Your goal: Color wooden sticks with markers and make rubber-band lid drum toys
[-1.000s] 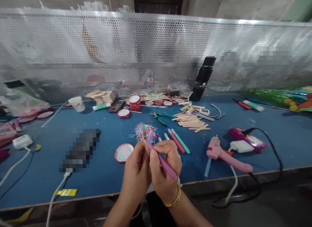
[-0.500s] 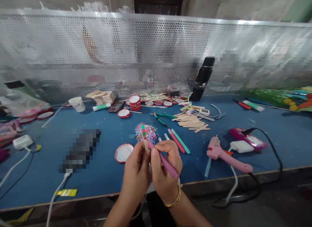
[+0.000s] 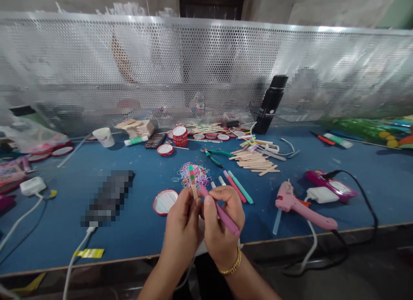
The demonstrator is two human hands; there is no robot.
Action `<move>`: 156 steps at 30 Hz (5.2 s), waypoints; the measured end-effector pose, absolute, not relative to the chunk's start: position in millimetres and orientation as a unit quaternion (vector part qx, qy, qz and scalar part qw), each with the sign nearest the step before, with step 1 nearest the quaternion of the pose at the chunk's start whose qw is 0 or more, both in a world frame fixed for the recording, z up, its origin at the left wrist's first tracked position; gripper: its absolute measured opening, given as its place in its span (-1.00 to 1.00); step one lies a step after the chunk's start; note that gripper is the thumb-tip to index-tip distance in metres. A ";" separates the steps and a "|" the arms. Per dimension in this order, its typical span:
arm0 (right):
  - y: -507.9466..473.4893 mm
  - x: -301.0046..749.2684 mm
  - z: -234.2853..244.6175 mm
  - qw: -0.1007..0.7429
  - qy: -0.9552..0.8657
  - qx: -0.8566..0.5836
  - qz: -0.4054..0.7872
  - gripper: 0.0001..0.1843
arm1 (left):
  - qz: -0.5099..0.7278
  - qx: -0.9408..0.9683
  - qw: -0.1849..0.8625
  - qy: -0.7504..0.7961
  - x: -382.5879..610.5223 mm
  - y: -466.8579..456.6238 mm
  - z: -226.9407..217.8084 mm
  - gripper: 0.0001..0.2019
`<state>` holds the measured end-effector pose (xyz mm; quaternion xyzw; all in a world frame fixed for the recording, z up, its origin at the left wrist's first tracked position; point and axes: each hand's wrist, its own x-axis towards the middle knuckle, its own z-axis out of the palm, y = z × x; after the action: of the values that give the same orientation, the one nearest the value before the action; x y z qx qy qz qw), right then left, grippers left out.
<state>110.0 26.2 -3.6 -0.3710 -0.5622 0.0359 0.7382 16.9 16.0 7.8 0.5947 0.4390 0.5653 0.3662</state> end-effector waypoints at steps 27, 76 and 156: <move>25.2 110.3 -2.2 0.732 -0.580 -0.355 0.033 -0.90 | 0.570 0.591 0.365 0.440 18.0 16.3 7.4 -0.82; 26.3 109.7 -3.5 0.729 -0.586 -0.352 0.035 -0.91 | 0.563 0.590 0.369 0.446 17.6 15.9 8.8 -0.82; 27.9 108.5 -8.1 0.740 -0.565 -0.363 0.043 -0.91 | 0.558 0.597 0.362 0.449 17.4 15.1 8.4 -0.83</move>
<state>108.5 27.9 -8.1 -0.3628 -0.5648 0.0429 0.7399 17.4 15.1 8.4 0.5968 0.4492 0.5579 0.3617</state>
